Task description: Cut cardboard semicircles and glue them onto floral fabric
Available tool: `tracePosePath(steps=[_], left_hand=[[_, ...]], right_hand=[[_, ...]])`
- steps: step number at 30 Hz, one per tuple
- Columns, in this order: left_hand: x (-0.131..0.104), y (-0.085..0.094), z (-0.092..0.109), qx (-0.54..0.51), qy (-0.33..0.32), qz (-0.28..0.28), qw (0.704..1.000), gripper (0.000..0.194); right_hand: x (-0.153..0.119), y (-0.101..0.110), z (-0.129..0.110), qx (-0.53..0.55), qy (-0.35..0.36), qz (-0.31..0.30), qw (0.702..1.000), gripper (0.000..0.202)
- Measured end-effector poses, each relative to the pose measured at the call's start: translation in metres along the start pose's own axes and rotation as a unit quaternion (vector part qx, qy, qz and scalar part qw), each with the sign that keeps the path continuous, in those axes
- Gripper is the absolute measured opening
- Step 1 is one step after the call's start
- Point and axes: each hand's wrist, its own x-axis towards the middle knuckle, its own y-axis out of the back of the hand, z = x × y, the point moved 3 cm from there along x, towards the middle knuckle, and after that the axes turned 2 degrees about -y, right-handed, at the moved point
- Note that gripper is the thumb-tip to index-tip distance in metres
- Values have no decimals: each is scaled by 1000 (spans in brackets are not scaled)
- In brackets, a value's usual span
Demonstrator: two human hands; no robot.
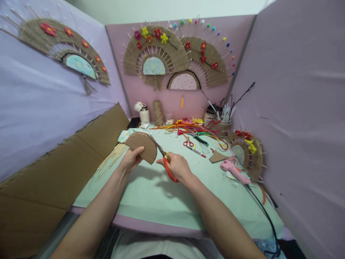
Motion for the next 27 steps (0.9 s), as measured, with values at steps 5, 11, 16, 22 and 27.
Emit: tracePosePath(steps=[5,11,16,22,27], left_hand=[[1,1,1,5,4,-7,1000,41],[0,2,-1,8,13,-18,1000,42],[0,2,-3,7,15,-28,999,44],[0,1,-5,53,19,-28,998,47],[-1,2,-6,97,18,-39,994,53]], right_hand=[[0,5,2,13,16,-14,1000,45],[-1,12,2,39,14,-51,998,24],[-2,15,8,81,29,-136,987,16],[-4,9,13,63,49,-134,988,26],[-7,7,16,11,38,-125,991,24]])
